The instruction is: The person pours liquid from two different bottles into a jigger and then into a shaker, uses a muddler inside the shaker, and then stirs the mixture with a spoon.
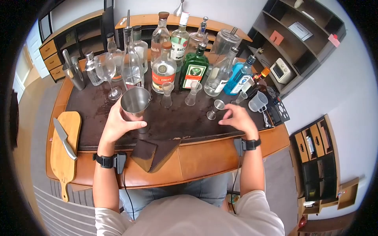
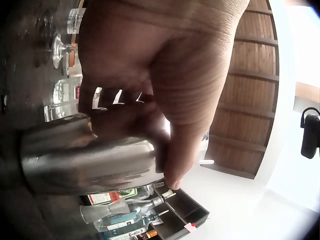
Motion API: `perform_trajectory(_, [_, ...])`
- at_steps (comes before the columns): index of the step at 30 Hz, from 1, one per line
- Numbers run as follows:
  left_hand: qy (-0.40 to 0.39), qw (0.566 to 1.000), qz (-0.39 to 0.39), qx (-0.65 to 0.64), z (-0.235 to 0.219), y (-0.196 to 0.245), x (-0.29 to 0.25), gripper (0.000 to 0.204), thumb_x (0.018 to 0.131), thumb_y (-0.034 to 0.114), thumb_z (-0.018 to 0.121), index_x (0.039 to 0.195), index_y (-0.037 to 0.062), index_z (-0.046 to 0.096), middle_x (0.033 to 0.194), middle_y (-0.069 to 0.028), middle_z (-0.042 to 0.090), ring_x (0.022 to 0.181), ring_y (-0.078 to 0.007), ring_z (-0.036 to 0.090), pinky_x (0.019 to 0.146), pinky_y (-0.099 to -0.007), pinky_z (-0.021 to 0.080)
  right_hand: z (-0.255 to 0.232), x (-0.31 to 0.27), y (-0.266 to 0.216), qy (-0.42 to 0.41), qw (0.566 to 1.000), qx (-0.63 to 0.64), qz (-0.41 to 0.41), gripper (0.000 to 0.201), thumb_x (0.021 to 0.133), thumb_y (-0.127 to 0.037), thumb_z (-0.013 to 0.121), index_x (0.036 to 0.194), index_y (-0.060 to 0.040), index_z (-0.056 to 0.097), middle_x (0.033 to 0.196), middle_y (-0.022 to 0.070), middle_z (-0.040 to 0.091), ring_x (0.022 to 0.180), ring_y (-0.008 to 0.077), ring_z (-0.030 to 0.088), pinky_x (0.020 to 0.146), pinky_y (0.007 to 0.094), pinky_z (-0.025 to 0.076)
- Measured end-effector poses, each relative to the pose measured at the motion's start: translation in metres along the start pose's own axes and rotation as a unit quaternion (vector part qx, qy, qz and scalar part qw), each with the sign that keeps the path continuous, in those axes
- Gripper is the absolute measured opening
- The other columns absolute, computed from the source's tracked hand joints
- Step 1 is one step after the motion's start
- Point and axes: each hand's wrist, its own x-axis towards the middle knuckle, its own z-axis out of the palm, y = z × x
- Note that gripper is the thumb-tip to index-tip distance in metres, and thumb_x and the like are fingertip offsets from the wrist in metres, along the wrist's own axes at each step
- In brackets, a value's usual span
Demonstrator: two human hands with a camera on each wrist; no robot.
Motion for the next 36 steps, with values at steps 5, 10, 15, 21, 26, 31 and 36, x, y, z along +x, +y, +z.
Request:
perform_trajectory(5, [-0.005, 1.0, -0.023, -0.01, 0.0, 0.004, 0.0, 0.089, 0.065, 0.01, 0.101, 0.143, 0.0013, 0.058, 0.132, -0.0072, 0.068, 0.123, -0.0167, 0.063, 0.11, -0.0362, 0.049, -0.045, 0.025, 0.0, 0.15, 0.953, 0.262, 0.006, 0.04, 0.092, -0.01, 0.084, 0.128, 0.0011, 0.069, 0.096, 0.0021, 0.076, 0.083, 0.0114, 0.07, 0.077, 0.0253, 0.056])
perform_trajectory(10, [0.001, 1.0, -0.016, -0.009, 0.001, -0.002, -0.001, 0.086, 0.066, 0.009, 0.101, 0.14, 0.0018, 0.059, 0.13, -0.0062, 0.069, 0.119, -0.0156, 0.064, 0.109, -0.0358, 0.05, -0.031, 0.123, 0.002, 0.296, 0.939, 0.156, -0.084, 0.075, 0.096, -0.031, 0.083, 0.155, 0.0006, 0.049, 0.147, 0.0236, 0.061, 0.138, 0.0285, 0.059, 0.105, 0.0396, 0.054])
perform_trajectory(15, [-0.002, 0.999, -0.028, -0.025, 0.0, -0.005, -0.002, 0.083, 0.067, 0.01, 0.102, 0.138, 0.0028, 0.06, 0.124, -0.0044, 0.07, 0.112, -0.0137, 0.065, 0.102, -0.0337, 0.054, -0.034, 0.18, -0.015, 0.304, 0.913, 0.251, -0.104, 0.035, 0.104, -0.034, 0.073, 0.118, -0.002, 0.069, 0.102, 0.0041, 0.078, 0.096, 0.0111, 0.069, 0.088, 0.0313, 0.054])
perform_trajectory(21, [-0.012, 0.998, -0.042, -0.038, 0.0, -0.005, -0.002, 0.08, 0.069, 0.007, 0.1, 0.138, 0.0031, 0.06, 0.121, -0.0034, 0.07, 0.107, -0.0122, 0.066, 0.098, -0.0324, 0.056, -0.016, 0.171, -0.03, 0.448, 0.865, 0.198, -0.109, 0.03, 0.105, -0.032, 0.072, 0.106, -0.0025, 0.07, 0.086, 0.0043, 0.078, 0.082, 0.0119, 0.072, 0.079, 0.0304, 0.054])
perform_trajectory(26, [-0.008, 0.998, -0.045, -0.04, 0.0, -0.006, -0.002, 0.083, 0.069, 0.003, 0.1, 0.14, 0.0027, 0.058, 0.12, -0.003, 0.069, 0.102, -0.0109, 0.065, 0.09, -0.029, 0.057, -0.067, 0.128, -0.062, 0.493, 0.829, 0.203, -0.17, 0.031, 0.106, -0.032, 0.07, 0.096, -0.0034, 0.074, 0.088, 0.0041, 0.08, 0.081, 0.0098, 0.071, 0.076, 0.0294, 0.054])
perform_trajectory(31, [-0.002, 0.999, -0.035, -0.02, 0.004, -0.003, -0.001, 0.079, 0.07, 0.003, 0.098, 0.139, 0.0032, 0.059, 0.119, -0.0011, 0.068, 0.103, -0.0103, 0.063, 0.09, -0.0292, 0.056, -0.142, 0.055, -0.117, 0.413, 0.842, 0.277, -0.211, 0.027, 0.107, -0.028, 0.068, 0.096, -0.0026, 0.07, 0.088, 0.0075, 0.076, 0.089, 0.0191, 0.076, 0.078, 0.0315, 0.059])
perform_trajectory(36, [0.004, 0.999, -0.042, -0.024, 0.005, -0.003, -0.002, 0.077, 0.07, 0.004, 0.098, 0.137, 0.0034, 0.06, 0.118, -0.0015, 0.069, 0.102, -0.0105, 0.063, 0.09, -0.0293, 0.055, -0.145, 0.006, -0.11, 0.306, 0.933, 0.112, -0.153, 0.026, 0.102, -0.028, 0.073, 0.093, -0.0033, 0.072, 0.08, 0.0045, 0.075, 0.077, 0.0139, 0.073, 0.073, 0.0308, 0.057])
